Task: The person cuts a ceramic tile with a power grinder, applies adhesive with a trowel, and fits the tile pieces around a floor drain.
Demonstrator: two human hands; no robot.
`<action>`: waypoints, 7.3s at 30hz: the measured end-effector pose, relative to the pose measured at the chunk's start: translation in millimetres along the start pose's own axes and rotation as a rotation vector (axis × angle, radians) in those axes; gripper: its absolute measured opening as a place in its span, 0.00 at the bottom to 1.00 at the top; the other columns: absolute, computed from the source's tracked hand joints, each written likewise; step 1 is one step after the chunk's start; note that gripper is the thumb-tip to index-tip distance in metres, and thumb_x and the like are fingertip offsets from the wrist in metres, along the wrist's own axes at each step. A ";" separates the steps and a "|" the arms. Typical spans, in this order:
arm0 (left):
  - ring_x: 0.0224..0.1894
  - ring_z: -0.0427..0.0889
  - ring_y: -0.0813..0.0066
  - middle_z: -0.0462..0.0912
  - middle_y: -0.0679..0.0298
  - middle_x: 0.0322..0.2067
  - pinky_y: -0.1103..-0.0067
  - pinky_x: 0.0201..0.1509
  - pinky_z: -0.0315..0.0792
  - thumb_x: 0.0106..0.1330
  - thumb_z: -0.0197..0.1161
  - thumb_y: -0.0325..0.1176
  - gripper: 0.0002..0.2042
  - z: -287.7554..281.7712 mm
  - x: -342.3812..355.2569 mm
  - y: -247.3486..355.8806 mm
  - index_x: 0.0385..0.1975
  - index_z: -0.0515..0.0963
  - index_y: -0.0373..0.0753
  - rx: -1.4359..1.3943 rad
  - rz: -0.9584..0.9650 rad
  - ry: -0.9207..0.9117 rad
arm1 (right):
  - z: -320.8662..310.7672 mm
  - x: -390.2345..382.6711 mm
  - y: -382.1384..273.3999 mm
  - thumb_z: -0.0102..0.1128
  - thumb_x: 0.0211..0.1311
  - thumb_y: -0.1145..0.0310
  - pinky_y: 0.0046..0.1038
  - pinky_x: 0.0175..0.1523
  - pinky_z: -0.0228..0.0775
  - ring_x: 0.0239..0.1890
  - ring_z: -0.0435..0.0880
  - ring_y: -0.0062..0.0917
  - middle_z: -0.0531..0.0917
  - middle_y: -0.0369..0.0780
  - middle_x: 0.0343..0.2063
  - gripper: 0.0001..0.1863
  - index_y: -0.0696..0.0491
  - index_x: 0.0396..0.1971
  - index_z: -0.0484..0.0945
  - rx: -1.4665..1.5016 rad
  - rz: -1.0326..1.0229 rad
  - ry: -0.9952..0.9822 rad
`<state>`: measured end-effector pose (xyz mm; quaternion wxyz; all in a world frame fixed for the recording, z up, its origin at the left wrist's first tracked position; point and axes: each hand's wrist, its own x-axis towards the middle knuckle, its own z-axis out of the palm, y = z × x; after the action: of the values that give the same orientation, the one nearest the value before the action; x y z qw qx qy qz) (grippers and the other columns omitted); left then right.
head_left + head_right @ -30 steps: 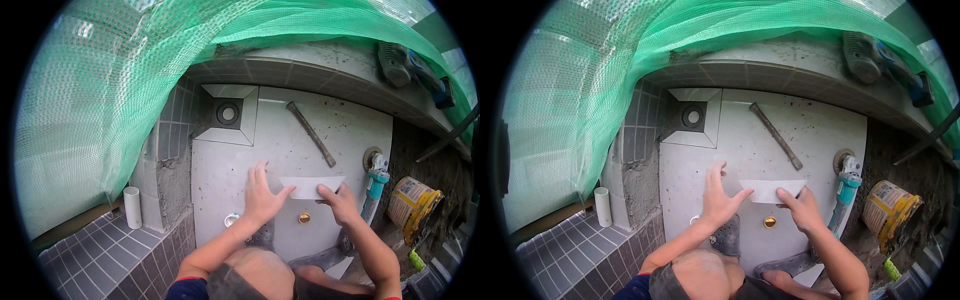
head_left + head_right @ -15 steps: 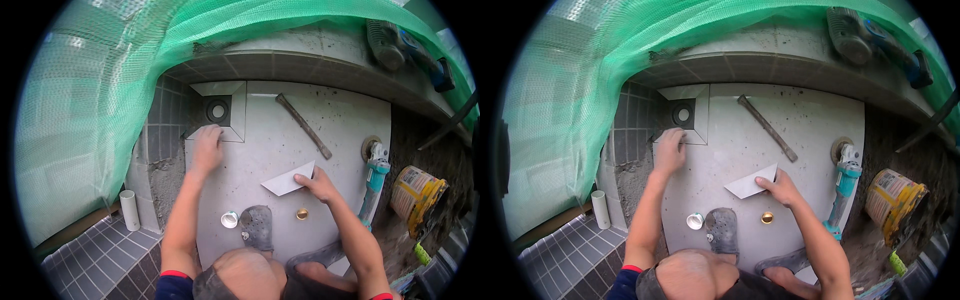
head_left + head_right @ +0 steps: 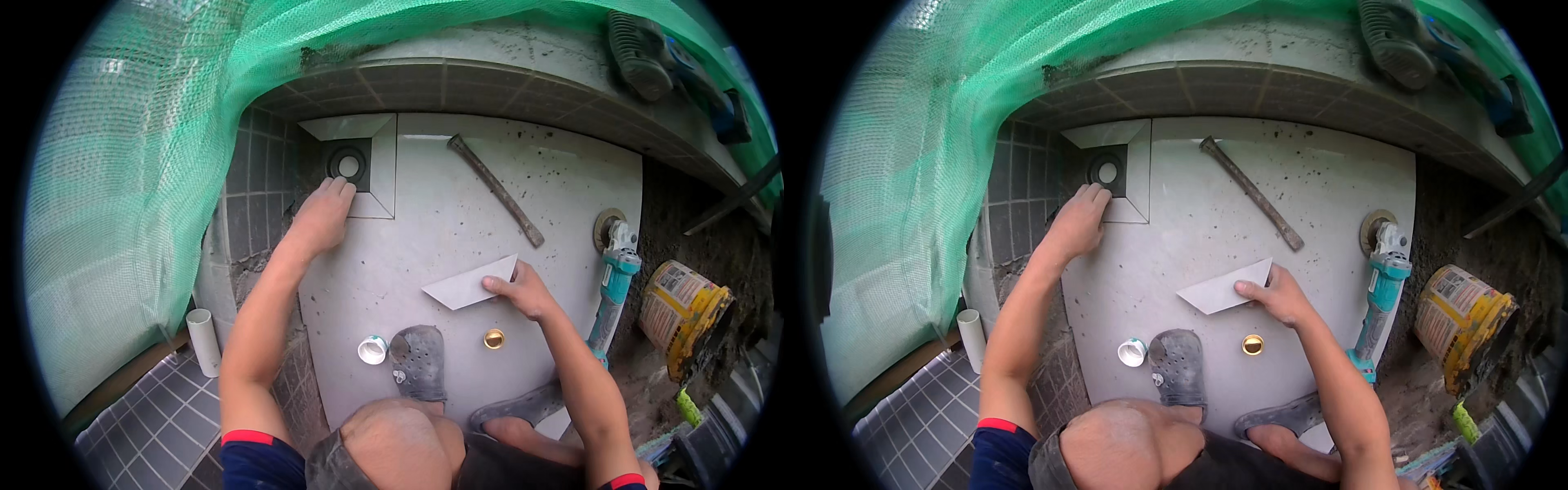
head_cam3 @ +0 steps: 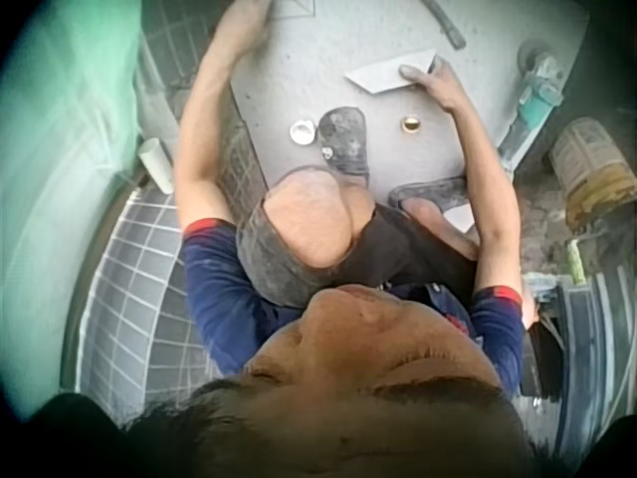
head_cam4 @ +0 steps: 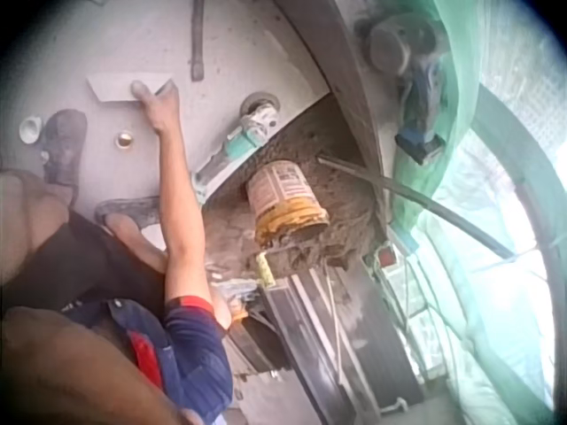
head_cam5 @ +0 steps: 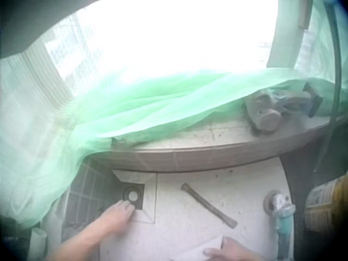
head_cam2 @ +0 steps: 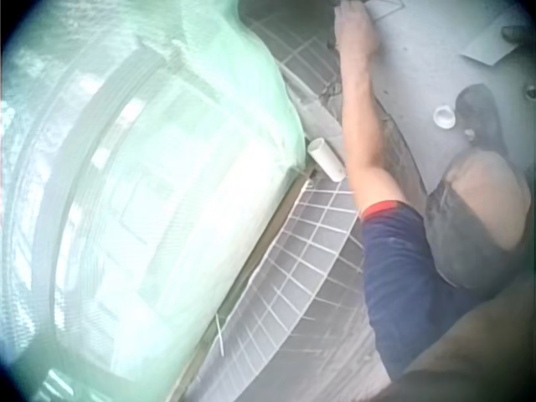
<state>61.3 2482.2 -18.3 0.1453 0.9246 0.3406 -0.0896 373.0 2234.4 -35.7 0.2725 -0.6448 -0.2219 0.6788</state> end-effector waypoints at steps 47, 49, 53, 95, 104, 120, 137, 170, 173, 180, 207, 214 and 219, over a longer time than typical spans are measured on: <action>0.53 0.79 0.51 0.78 0.53 0.52 0.63 0.54 0.77 0.57 0.60 0.24 0.19 -1.6 93.3 -45.5 0.50 0.77 0.36 0.166 -0.012 0.338 | -0.9 8.7 -3.2 0.75 0.57 0.56 0.26 0.40 0.79 0.34 0.83 0.23 0.83 0.41 0.35 0.27 0.61 0.45 0.77 0.000 0.035 -0.047; 0.52 0.80 0.52 0.78 0.53 0.53 0.64 0.51 0.79 0.57 0.60 0.25 0.18 -3.5 100.1 -41.1 0.49 0.77 0.36 0.147 -0.035 0.244 | -4.5 9.0 0.5 0.75 0.57 0.57 0.26 0.40 0.79 0.35 0.83 0.23 0.83 0.41 0.35 0.26 0.61 0.45 0.76 0.002 0.038 -0.047; 0.47 0.82 0.51 0.78 0.53 0.53 0.63 0.47 0.79 0.57 0.60 0.25 0.16 -5.5 102.1 -49.3 0.47 0.78 0.35 0.131 -0.015 0.206 | -4.3 9.3 0.1 0.75 0.57 0.58 0.27 0.41 0.80 0.36 0.84 0.24 0.83 0.41 0.36 0.26 0.62 0.44 0.76 0.020 0.036 -0.056; 0.47 0.80 0.50 0.78 0.51 0.47 0.63 0.50 0.77 0.50 0.63 0.21 0.17 -20.4 81.9 -30.9 0.43 0.79 0.35 0.178 -0.033 0.275 | -0.1 9.0 -7.3 0.74 0.58 0.59 0.28 0.43 0.80 0.39 0.83 0.25 0.83 0.43 0.38 0.24 0.62 0.44 0.77 0.043 0.056 -0.086; 0.54 0.77 0.48 0.75 0.49 0.55 0.62 0.54 0.75 0.56 0.71 0.35 0.25 -13.9 -17.7 170.4 0.55 0.74 0.38 -0.538 0.106 0.071 | 19.7 3.3 -54.3 0.71 0.61 0.62 0.27 0.46 0.78 0.41 0.83 0.23 0.84 0.41 0.41 0.23 0.63 0.49 0.77 0.163 -0.119 -0.060; 0.52 0.75 0.43 0.78 0.42 0.50 0.59 0.59 0.69 0.60 0.67 0.34 0.25 -5.9 -14.1 22.7 0.56 0.73 0.29 -0.096 -0.597 0.558 | 28.0 5.0 -26.9 0.59 0.71 0.59 0.26 0.48 0.76 0.43 0.83 0.24 0.84 0.43 0.42 0.21 0.61 0.51 0.77 0.249 -0.065 -0.054; 0.46 0.75 0.42 0.71 0.42 0.44 0.58 0.46 0.75 0.63 0.64 0.31 0.16 23.8 36.1 -23.8 0.48 0.74 0.31 0.211 -0.691 0.419 | 12.7 10.9 12.3 0.58 0.71 0.65 0.25 0.42 0.81 0.36 0.86 0.26 0.85 0.46 0.37 0.16 0.62 0.49 0.76 0.290 -0.016 -0.078; 0.62 0.70 0.43 0.71 0.44 0.63 0.62 0.66 0.68 0.68 0.56 0.27 0.16 38.8 1.6 -42.6 0.55 0.77 0.34 -0.144 -0.529 0.497 | 10.6 13.6 8.1 0.59 0.71 0.66 0.27 0.42 0.82 0.35 0.86 0.27 0.85 0.47 0.37 0.17 0.64 0.49 0.75 0.299 0.007 -0.115; 0.64 0.69 0.43 0.69 0.43 0.64 0.62 0.67 0.66 0.68 0.56 0.27 0.16 34.5 3.8 -40.4 0.55 0.79 0.36 -0.192 -0.528 0.459 | 10.6 12.9 5.6 0.58 0.71 0.66 0.27 0.42 0.81 0.34 0.86 0.27 0.85 0.47 0.37 0.16 0.63 0.49 0.75 0.309 0.013 -0.108; 0.67 0.63 0.39 0.62 0.37 0.67 0.61 0.70 0.62 0.67 0.55 0.25 0.20 37.8 13.7 -28.2 0.58 0.72 0.27 -0.218 -0.634 0.462 | 7.7 16.0 5.9 0.59 0.71 0.64 0.26 0.42 0.81 0.35 0.86 0.27 0.85 0.47 0.37 0.16 0.62 0.48 0.76 0.298 0.039 -0.117; 0.46 0.80 0.39 0.77 0.42 0.45 0.57 0.49 0.76 0.65 0.63 0.35 0.16 4.4 30.2 -38.9 0.47 0.76 0.28 -0.054 -0.729 0.356 | 12.1 18.1 -0.5 0.56 0.73 0.65 0.26 0.41 0.81 0.33 0.86 0.26 0.85 0.46 0.36 0.14 0.62 0.47 0.76 0.303 0.055 -0.136; 0.43 0.80 0.38 0.73 0.40 0.47 0.56 0.45 0.76 0.69 0.61 0.40 0.19 20.7 38.1 -40.1 0.50 0.74 0.30 -0.013 -0.701 0.431 | 9.2 16.1 1.7 0.56 0.74 0.65 0.25 0.41 0.81 0.33 0.86 0.26 0.85 0.45 0.36 0.15 0.62 0.47 0.77 0.307 0.050 -0.112; 0.46 0.79 0.40 0.72 0.43 0.48 0.57 0.44 0.77 0.71 0.58 0.39 0.17 27.2 35.8 -37.2 0.51 0.72 0.33 0.044 -0.675 0.466 | 8.2 18.2 5.4 0.57 0.73 0.64 0.25 0.41 0.81 0.33 0.86 0.25 0.85 0.45 0.36 0.15 0.61 0.47 0.77 0.316 0.042 -0.127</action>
<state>62.0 2521.8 -61.1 0.0068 0.7595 0.6465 0.0723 364.0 2242.6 -52.4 0.3415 -0.5541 -0.1157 0.7503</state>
